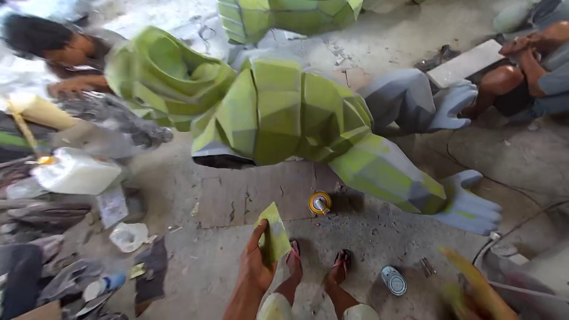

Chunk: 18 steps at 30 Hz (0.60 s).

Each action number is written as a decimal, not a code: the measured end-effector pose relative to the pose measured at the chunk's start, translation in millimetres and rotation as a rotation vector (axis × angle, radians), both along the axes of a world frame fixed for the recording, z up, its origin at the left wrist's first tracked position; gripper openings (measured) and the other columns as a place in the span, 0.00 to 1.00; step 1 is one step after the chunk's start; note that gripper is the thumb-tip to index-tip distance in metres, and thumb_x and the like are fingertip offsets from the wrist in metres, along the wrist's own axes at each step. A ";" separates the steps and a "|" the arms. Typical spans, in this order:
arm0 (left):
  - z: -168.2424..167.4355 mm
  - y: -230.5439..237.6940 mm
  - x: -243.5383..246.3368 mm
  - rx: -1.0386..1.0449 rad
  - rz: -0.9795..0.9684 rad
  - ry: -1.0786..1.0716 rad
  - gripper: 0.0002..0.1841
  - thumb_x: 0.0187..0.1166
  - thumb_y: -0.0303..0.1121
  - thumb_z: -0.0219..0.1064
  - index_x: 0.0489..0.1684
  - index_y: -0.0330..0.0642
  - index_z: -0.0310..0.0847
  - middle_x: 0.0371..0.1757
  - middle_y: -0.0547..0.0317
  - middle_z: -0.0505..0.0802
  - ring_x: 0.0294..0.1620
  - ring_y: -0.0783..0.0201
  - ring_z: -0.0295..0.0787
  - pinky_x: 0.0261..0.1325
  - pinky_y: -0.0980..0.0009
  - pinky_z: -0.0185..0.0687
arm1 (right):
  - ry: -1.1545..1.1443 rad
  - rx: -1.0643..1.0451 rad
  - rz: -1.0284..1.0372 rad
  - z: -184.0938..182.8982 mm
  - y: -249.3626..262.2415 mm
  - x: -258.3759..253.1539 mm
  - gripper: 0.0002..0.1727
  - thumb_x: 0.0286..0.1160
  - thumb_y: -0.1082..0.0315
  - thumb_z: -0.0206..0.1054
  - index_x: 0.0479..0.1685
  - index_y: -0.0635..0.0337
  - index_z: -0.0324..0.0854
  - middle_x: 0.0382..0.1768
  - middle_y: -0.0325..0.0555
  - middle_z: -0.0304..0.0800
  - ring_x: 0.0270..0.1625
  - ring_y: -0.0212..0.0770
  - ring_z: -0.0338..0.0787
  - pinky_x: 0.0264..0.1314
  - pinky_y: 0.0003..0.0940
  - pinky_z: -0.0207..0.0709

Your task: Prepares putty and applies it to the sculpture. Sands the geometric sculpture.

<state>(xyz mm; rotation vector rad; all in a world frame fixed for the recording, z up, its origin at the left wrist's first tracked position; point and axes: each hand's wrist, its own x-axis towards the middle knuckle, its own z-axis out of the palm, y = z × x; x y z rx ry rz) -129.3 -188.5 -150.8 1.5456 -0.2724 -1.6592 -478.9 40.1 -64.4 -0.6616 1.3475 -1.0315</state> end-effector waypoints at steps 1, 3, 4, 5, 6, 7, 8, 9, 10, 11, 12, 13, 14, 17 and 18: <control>-33.2 -5.7 -5.5 0.003 -0.015 -0.006 0.17 0.91 0.42 0.55 0.64 0.42 0.80 0.45 0.50 0.94 0.40 0.60 0.95 0.38 0.62 0.94 | 0.026 0.015 -0.014 -55.9 -20.3 -0.3 0.45 0.79 0.65 0.69 0.95 0.48 0.47 0.53 0.48 0.92 0.47 0.43 0.94 0.50 0.45 0.92; -100.0 -19.3 -16.4 0.006 -0.020 -0.021 0.17 0.90 0.43 0.57 0.66 0.42 0.79 0.47 0.49 0.94 0.41 0.59 0.95 0.39 0.60 0.94 | 0.123 0.033 0.085 -177.9 -54.0 2.4 0.37 0.80 0.71 0.62 0.92 0.50 0.59 0.65 0.51 0.89 0.61 0.47 0.92 0.64 0.48 0.89; -132.4 -24.8 -20.1 0.007 -0.009 -0.027 0.17 0.90 0.44 0.57 0.66 0.43 0.79 0.47 0.50 0.94 0.41 0.60 0.95 0.38 0.61 0.93 | 0.216 0.047 0.179 -236.6 -70.9 5.1 0.32 0.80 0.73 0.60 0.87 0.50 0.68 0.69 0.46 0.87 0.66 0.43 0.90 0.68 0.45 0.87; -164.2 -31.2 -22.9 -0.002 0.001 -0.031 0.17 0.90 0.44 0.57 0.66 0.44 0.79 0.47 0.52 0.94 0.40 0.62 0.94 0.37 0.64 0.93 | 0.296 0.080 0.264 -291.9 -89.0 9.8 0.28 0.80 0.74 0.59 0.82 0.49 0.74 0.72 0.43 0.86 0.70 0.39 0.87 0.73 0.44 0.84; -194.4 -37.5 -24.5 -0.011 0.016 -0.024 0.16 0.91 0.43 0.56 0.66 0.45 0.79 0.46 0.55 0.93 0.40 0.65 0.94 0.38 0.67 0.92 | 0.347 0.128 0.337 -343.4 -106.8 17.0 0.27 0.81 0.75 0.56 0.80 0.47 0.76 0.74 0.41 0.84 0.73 0.38 0.85 0.76 0.44 0.81; -223.6 -42.9 -25.3 -0.021 0.040 -0.007 0.15 0.91 0.42 0.56 0.64 0.45 0.79 0.44 0.56 0.92 0.39 0.67 0.93 0.38 0.70 0.91 | 0.367 0.176 0.386 -391.9 -124.7 26.2 0.27 0.83 0.75 0.53 0.79 0.45 0.76 0.75 0.42 0.82 0.75 0.39 0.83 0.78 0.45 0.79; -251.7 -47.2 -25.9 -0.025 0.073 0.004 0.12 0.91 0.41 0.57 0.60 0.45 0.79 0.41 0.58 0.91 0.35 0.68 0.91 0.35 0.73 0.90 | 0.394 0.218 0.406 -437.7 -140.7 37.2 0.26 0.84 0.71 0.51 0.78 0.43 0.77 0.75 0.45 0.82 0.74 0.42 0.83 0.77 0.48 0.78; -278.3 -50.8 -26.1 -0.026 0.094 0.019 0.11 0.90 0.40 0.57 0.57 0.45 0.79 0.38 0.58 0.91 0.32 0.69 0.90 0.32 0.75 0.88 | 0.457 0.242 0.393 -479.0 -153.8 50.0 0.24 0.86 0.64 0.52 0.77 0.41 0.80 0.73 0.50 0.82 0.72 0.47 0.83 0.74 0.52 0.78; -303.4 -55.0 -25.7 -0.032 0.099 0.030 0.11 0.90 0.41 0.57 0.55 0.46 0.79 0.36 0.57 0.90 0.30 0.69 0.89 0.29 0.75 0.87 | 0.554 0.266 0.371 -513.5 -167.1 64.3 0.24 0.85 0.51 0.56 0.77 0.40 0.79 0.70 0.55 0.82 0.69 0.52 0.84 0.71 0.56 0.79; -326.4 -59.5 -24.3 -0.042 0.095 0.037 0.11 0.90 0.42 0.57 0.54 0.46 0.79 0.35 0.57 0.90 0.28 0.69 0.88 0.27 0.76 0.86 | 0.661 0.291 0.351 -543.4 -179.9 79.7 0.36 0.76 0.34 0.63 0.82 0.39 0.75 0.71 0.60 0.80 0.68 0.57 0.84 0.68 0.60 0.80; -347.7 -64.1 -22.7 -0.055 0.089 0.043 0.12 0.90 0.42 0.57 0.54 0.46 0.79 0.34 0.57 0.89 0.27 0.69 0.88 0.26 0.76 0.85 | 0.748 0.288 0.329 -570.0 -191.8 95.4 0.53 0.60 0.24 0.69 0.88 0.40 0.65 0.74 0.64 0.77 0.70 0.61 0.83 0.70 0.64 0.79; -367.6 -69.1 -21.8 -0.075 0.087 0.050 0.12 0.90 0.43 0.57 0.53 0.46 0.79 0.34 0.57 0.89 0.27 0.69 0.88 0.26 0.76 0.85 | 0.827 0.248 0.312 -594.9 -201.6 110.6 0.67 0.46 0.19 0.74 0.94 0.39 0.54 0.78 0.65 0.73 0.74 0.63 0.80 0.72 0.66 0.77; -386.2 -74.2 -21.4 -0.098 0.088 0.060 0.12 0.90 0.43 0.57 0.53 0.47 0.79 0.34 0.57 0.89 0.27 0.69 0.88 0.26 0.76 0.86 | 0.895 0.183 0.299 -619.0 -209.2 124.3 0.76 0.37 0.18 0.77 0.97 0.38 0.46 0.81 0.63 0.70 0.77 0.63 0.78 0.74 0.66 0.76; -434.4 -87.3 -22.6 -0.177 0.088 0.104 0.12 0.90 0.43 0.58 0.55 0.48 0.80 0.37 0.58 0.91 0.31 0.68 0.90 0.30 0.74 0.88 | 1.008 0.035 0.301 -676.3 -224.5 151.4 0.84 0.27 0.22 0.84 0.98 0.32 0.34 0.94 0.58 0.48 0.90 0.61 0.61 0.84 0.65 0.66; -447.9 -91.7 -23.3 -0.206 0.085 0.114 0.12 0.89 0.43 0.58 0.56 0.48 0.81 0.40 0.58 0.91 0.35 0.68 0.91 0.33 0.73 0.90 | 1.045 0.016 0.326 -687.8 -229.5 155.4 0.84 0.26 0.23 0.85 0.98 0.29 0.33 0.95 0.57 0.45 0.92 0.61 0.58 0.86 0.64 0.63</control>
